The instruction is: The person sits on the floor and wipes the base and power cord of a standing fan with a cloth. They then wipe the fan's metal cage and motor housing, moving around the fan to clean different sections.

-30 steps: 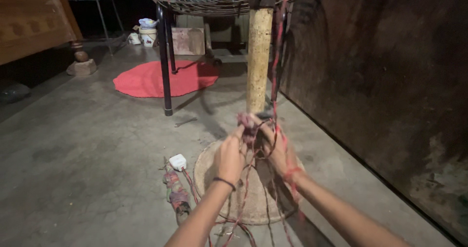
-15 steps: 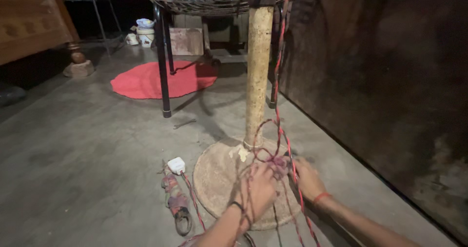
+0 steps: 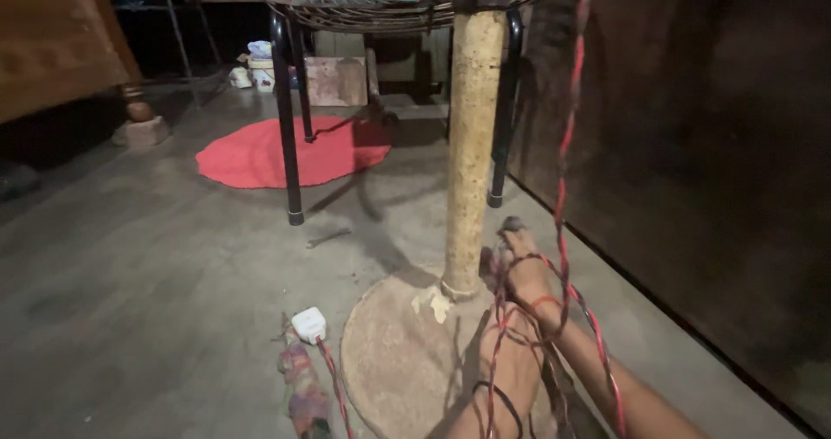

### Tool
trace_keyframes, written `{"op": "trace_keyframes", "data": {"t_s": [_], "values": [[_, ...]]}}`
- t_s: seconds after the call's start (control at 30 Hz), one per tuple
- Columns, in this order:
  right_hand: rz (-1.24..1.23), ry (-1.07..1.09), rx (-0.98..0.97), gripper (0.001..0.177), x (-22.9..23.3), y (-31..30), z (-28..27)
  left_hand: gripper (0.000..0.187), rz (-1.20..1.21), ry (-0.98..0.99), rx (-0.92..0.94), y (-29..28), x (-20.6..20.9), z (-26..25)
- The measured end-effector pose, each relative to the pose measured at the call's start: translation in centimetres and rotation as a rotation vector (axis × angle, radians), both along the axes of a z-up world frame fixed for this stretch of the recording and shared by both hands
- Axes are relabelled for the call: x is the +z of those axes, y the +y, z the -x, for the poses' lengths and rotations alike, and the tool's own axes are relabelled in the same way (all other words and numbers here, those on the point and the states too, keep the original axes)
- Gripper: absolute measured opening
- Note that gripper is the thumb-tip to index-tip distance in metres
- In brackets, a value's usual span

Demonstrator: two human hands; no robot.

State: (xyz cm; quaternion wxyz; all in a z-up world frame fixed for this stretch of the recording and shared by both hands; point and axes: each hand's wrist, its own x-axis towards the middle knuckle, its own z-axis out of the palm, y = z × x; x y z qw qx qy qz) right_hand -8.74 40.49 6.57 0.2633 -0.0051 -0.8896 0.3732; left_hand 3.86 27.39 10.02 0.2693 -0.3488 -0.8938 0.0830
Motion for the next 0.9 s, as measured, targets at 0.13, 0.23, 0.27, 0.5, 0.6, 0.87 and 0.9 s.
{"op": "trace_keyframes", "data": {"t_s": [0.13, 0.23, 0.27, 0.5, 0.6, 0.87, 0.9], "values": [[-0.074, -0.135, 0.236, 0.053, -2.8, 0.5, 2.5, 0.041, 0.056, -0.007, 0.020, -0.6, 1.4, -0.1], [-0.148, -0.254, 0.364, 0.051, -4.6, 2.0, 1.3, 0.043, 0.082, -0.024, 0.024, -0.6, 1.4, -0.6], [-0.176, -0.275, 0.396, 0.050, -4.6, 2.5, 1.2, 0.043, 0.087, -0.031, 0.020, -0.4, 1.4, -0.8], [-0.370, -0.249, 0.476, 0.045, -1.5, 3.5, 5.1, 0.044, 0.081, -0.052, 0.008, 1.0, -0.4, -0.9], [-0.433, -0.225, 0.555, 0.044, -1.1, 5.2, 3.4, 0.039, 0.000, -0.064, 0.008, 2.1, -1.4, -0.7], [-0.552, -0.625, 0.270, 0.030, 2.3, 9.1, -10.0, 0.024, -0.147, 0.006, -0.299, -0.7, -3.5, -2.4], [-0.527, -0.573, 0.260, 0.031, 2.6, 9.3, -10.4, 0.024, -0.222, 0.048, -0.351, -0.7, -3.8, -2.4]]}}
